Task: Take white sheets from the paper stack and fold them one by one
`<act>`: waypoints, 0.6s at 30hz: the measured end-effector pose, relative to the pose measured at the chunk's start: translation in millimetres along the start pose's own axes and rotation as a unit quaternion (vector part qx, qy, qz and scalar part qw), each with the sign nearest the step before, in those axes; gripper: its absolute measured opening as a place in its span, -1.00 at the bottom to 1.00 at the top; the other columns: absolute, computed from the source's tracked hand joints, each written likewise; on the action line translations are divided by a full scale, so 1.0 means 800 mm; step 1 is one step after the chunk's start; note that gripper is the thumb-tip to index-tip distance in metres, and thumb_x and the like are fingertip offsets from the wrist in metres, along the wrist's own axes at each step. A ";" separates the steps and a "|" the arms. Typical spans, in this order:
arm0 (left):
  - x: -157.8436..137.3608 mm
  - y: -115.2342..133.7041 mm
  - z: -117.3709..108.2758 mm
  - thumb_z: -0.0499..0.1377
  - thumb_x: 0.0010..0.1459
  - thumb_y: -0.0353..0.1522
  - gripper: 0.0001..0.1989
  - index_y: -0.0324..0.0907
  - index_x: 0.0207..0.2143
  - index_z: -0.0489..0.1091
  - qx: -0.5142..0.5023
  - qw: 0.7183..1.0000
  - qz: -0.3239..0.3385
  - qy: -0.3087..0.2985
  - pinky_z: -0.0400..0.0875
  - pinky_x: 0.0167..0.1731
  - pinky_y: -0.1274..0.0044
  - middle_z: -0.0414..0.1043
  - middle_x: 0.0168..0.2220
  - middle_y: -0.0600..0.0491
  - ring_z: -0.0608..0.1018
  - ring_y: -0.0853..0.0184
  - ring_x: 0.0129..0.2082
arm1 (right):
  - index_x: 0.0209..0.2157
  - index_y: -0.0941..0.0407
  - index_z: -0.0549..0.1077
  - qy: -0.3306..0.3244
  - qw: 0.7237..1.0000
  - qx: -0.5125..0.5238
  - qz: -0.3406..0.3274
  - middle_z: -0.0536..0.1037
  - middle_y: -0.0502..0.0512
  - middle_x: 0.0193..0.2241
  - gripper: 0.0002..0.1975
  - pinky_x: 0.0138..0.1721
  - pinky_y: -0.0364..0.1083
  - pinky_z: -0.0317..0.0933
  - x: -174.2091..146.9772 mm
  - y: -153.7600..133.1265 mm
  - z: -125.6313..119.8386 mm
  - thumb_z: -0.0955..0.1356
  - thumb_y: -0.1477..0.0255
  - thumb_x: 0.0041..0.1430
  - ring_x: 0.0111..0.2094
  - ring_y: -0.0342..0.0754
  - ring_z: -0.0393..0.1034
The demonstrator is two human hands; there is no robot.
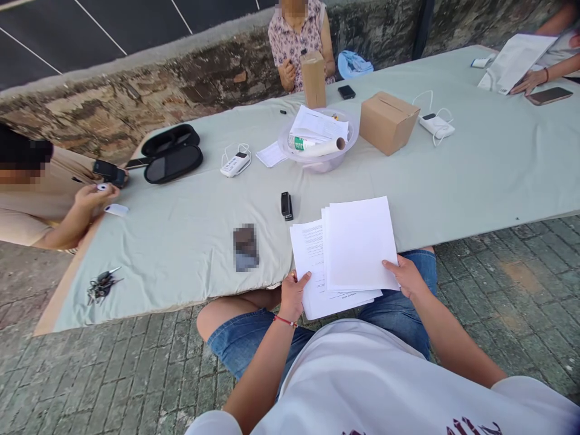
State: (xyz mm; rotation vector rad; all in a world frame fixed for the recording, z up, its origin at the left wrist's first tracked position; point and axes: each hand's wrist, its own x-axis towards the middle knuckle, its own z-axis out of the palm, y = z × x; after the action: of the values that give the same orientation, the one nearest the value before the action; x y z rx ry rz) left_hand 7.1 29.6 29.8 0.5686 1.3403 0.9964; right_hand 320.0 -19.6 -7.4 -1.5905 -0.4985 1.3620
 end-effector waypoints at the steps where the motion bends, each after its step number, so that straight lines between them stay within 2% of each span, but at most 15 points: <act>1: 0.000 0.001 0.001 0.50 -0.26 -0.23 -0.55 -0.23 -0.34 0.44 -0.003 1.000 -0.004 0.000 0.47 -0.15 0.32 0.59 -0.26 -0.10 0.60 0.14 -0.24 | -0.10 0.08 0.55 0.010 1.000 0.010 0.003 0.63 0.12 -0.11 -0.58 -0.11 0.06 0.46 0.002 -0.001 -0.006 0.51 0.29 -0.04 -0.13 0.14 0.55; 4: -0.001 0.003 0.000 0.45 -0.18 -0.15 -0.58 -0.22 -0.38 0.42 -0.027 0.999 -0.026 -0.012 0.47 -0.14 0.32 0.58 -0.30 -0.09 0.60 0.11 -0.20 | -0.08 0.06 0.54 0.019 0.999 0.029 0.010 0.62 0.11 -0.09 -0.56 -0.12 0.05 0.47 0.006 -0.003 -0.020 0.51 0.30 -0.05 -0.12 0.14 0.55; 7: -0.001 0.004 -0.003 0.43 -0.19 -0.11 -0.58 -0.22 -0.40 0.45 -0.030 0.999 -0.030 -0.019 0.47 -0.15 0.33 0.58 -0.34 -0.07 0.60 0.11 -0.21 | -0.09 0.09 0.55 -0.011 1.000 0.004 0.022 0.62 0.12 -0.09 -0.57 -0.09 0.04 0.47 0.004 -0.002 -0.023 0.52 0.27 -0.04 -0.11 0.13 0.55; 10: -0.003 0.004 -0.002 0.43 -0.17 -0.13 -0.59 -0.24 -0.37 0.48 0.010 0.999 -0.013 -0.051 0.46 -0.17 0.36 0.59 -0.32 -0.08 0.60 0.13 -0.24 | -0.10 0.12 0.55 -0.050 0.998 -0.006 0.040 0.63 0.14 -0.10 -0.56 -0.06 0.02 0.45 -0.002 0.001 -0.015 0.54 0.26 -0.04 -0.11 0.11 0.54; 14: -0.009 0.005 0.006 0.40 -0.09 -0.13 -0.60 -0.23 -0.30 0.49 0.042 0.996 0.004 -0.077 0.45 -0.18 0.38 0.59 -0.24 -0.10 0.59 0.16 -0.24 | -0.08 0.12 0.54 -0.085 0.992 0.062 0.065 0.61 0.16 -0.07 -0.51 -0.02 0.05 0.43 -0.008 0.007 0.005 0.57 0.30 -0.10 -0.09 0.12 0.53; 18: -0.010 0.006 0.014 0.40 -0.08 -0.17 -0.58 -0.22 -0.21 0.49 0.055 0.996 0.015 -0.071 0.45 -0.16 0.37 0.58 -0.18 -0.12 0.58 0.15 -0.21 | -0.08 0.12 0.52 -0.077 0.994 0.059 0.050 0.61 0.16 -0.07 -0.48 0.05 0.10 0.38 -0.007 0.015 0.014 0.58 0.33 -0.13 -0.06 0.13 0.52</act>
State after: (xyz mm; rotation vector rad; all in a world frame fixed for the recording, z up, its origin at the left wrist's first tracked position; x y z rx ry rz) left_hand 17.6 27.6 39.7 0.7309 1.2686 0.8939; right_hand 304.4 -25.4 -13.9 -1.4369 -0.4275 1.5690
